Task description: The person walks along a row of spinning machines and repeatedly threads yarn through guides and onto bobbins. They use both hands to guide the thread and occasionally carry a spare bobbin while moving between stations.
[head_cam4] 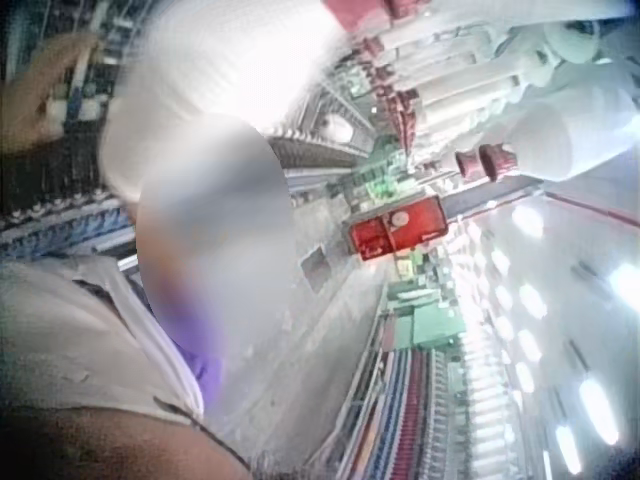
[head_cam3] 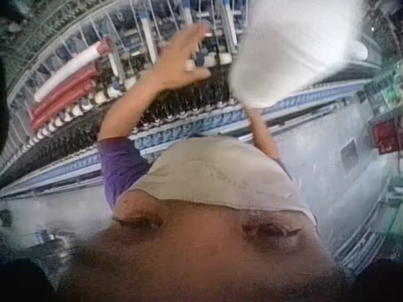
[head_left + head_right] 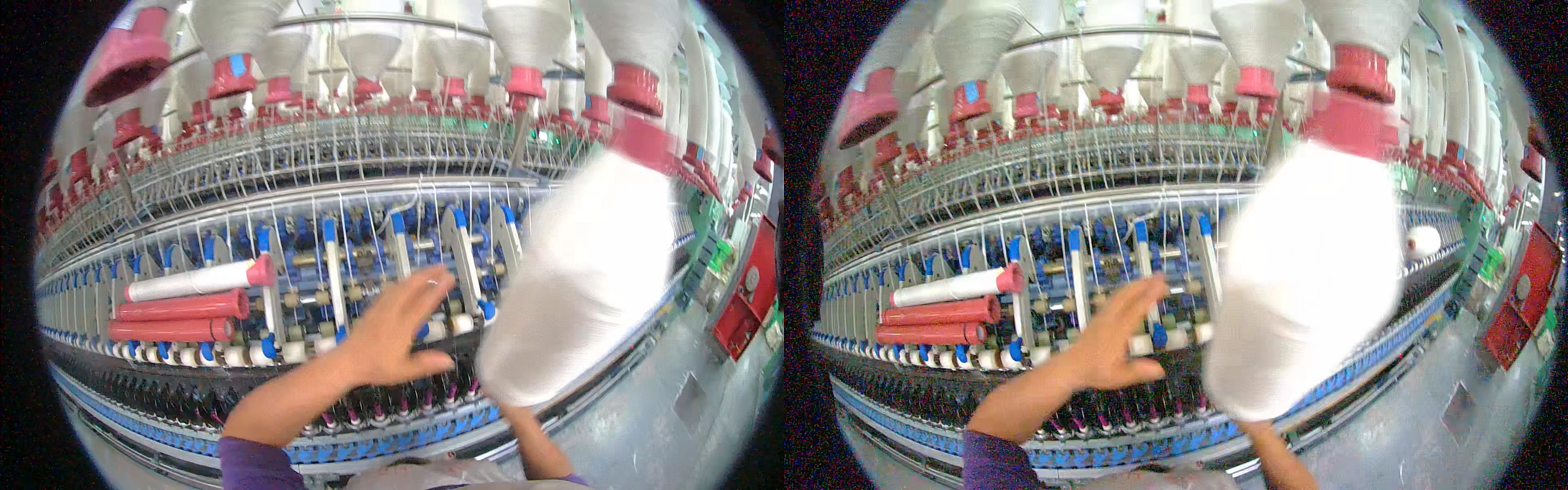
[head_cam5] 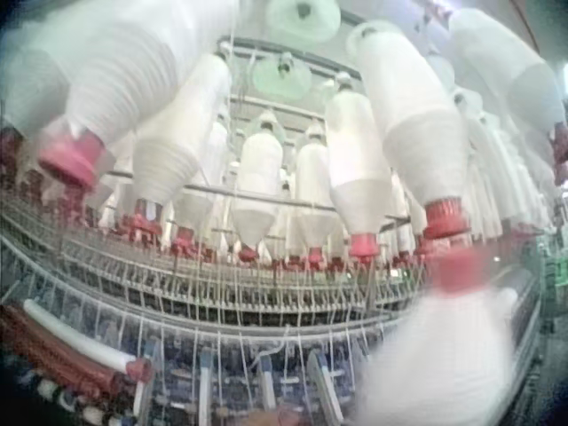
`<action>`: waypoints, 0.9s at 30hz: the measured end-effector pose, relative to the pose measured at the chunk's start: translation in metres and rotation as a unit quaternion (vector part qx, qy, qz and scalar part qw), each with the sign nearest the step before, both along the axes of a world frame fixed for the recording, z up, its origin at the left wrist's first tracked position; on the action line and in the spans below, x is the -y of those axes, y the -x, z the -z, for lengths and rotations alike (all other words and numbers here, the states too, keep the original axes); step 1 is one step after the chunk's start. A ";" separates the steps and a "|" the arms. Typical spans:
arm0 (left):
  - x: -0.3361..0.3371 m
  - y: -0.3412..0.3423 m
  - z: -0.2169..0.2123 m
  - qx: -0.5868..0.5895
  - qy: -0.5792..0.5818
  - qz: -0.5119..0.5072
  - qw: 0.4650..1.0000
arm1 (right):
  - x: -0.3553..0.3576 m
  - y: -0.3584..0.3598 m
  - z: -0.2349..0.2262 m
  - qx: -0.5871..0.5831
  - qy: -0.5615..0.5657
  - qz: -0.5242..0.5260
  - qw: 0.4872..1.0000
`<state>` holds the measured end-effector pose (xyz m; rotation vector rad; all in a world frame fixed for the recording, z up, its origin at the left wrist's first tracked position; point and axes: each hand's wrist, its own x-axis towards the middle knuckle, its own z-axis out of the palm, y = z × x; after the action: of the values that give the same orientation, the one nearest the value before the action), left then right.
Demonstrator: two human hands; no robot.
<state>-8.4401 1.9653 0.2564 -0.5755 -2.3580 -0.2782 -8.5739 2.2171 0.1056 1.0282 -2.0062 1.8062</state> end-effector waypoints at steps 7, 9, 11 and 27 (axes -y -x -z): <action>0.025 -0.033 -0.059 -0.166 -0.201 -0.032 0.965 | 0.122 -0.004 -0.152 -0.063 0.140 -0.232 0.961; 0.038 -0.062 -0.053 -0.161 -0.152 -0.094 0.971 | 0.157 0.011 -0.231 -0.100 0.186 -0.292 0.933; 0.039 -0.098 -0.034 -0.118 -0.111 -0.154 0.975 | 0.188 0.019 -0.307 -0.052 0.203 -0.352 0.912; 0.047 0.001 -0.318 -0.474 0.020 -0.143 0.869 | 0.233 0.051 -0.430 -0.213 0.207 -0.097 0.950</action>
<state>-8.4414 1.9182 0.5744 -0.2647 -1.4479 0.1737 -8.6253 1.9841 0.5355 1.3636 -1.2468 1.7927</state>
